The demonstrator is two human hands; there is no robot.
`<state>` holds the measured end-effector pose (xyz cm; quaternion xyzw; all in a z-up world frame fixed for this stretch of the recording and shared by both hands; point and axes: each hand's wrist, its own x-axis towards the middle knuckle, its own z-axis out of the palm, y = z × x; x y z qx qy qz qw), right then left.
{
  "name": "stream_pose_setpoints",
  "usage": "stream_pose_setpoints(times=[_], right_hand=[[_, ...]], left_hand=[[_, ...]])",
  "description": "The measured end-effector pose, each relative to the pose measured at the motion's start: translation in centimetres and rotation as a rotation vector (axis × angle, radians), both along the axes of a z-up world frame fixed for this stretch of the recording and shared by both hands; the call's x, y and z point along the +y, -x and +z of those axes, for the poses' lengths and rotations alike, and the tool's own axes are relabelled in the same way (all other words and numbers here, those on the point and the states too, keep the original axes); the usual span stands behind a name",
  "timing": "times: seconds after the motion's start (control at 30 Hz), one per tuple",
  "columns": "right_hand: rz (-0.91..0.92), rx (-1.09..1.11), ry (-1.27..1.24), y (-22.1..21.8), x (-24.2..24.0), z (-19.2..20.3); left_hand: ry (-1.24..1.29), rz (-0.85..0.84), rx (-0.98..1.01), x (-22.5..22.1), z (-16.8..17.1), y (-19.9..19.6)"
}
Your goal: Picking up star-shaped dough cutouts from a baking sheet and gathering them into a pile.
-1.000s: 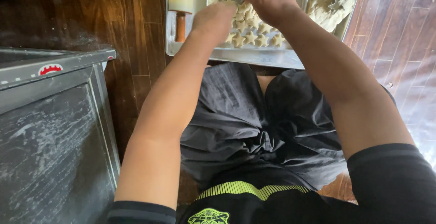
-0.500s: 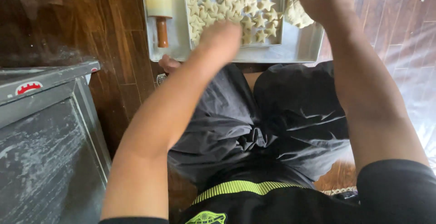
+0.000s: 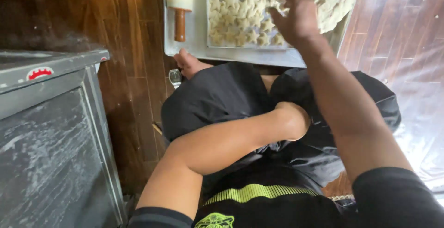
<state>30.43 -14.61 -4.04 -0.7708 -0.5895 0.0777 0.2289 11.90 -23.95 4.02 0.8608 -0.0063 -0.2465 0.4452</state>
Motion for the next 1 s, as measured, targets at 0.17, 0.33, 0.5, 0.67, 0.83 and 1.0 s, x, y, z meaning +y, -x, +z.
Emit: stream_pose_setpoints(times=[0.17, 0.33, 0.5, 0.67, 0.83, 1.0], right_hand=[[0.016, -0.012, -0.021, 5.0, 3.4, -1.0], [0.052, -0.007, -0.051, 5.8, 4.3, -1.7], [0.062, -0.027, -0.085, 6.1, 4.8, -1.9], [0.068, -0.028, -0.062, 6.4, 4.6, -1.8], [0.031, -0.036, -0.018, 6.6, 4.5, -1.3], [0.033, -0.041, -0.044, 6.4, 4.4, -1.5]], left_hand=[[0.016, -0.01, 0.006, 0.2, -0.6, -0.3], [0.039, 0.0, 0.019, -0.3, -0.8, -0.3], [0.046, 0.005, 0.029, -0.2, -1.0, -0.4], [0.054, 0.002, 0.042, -0.4, -1.2, -0.4], [0.051, -0.007, 0.054, -0.4, -1.2, -0.4], [0.051, -0.015, 0.059, -0.5, -1.2, -0.5]])
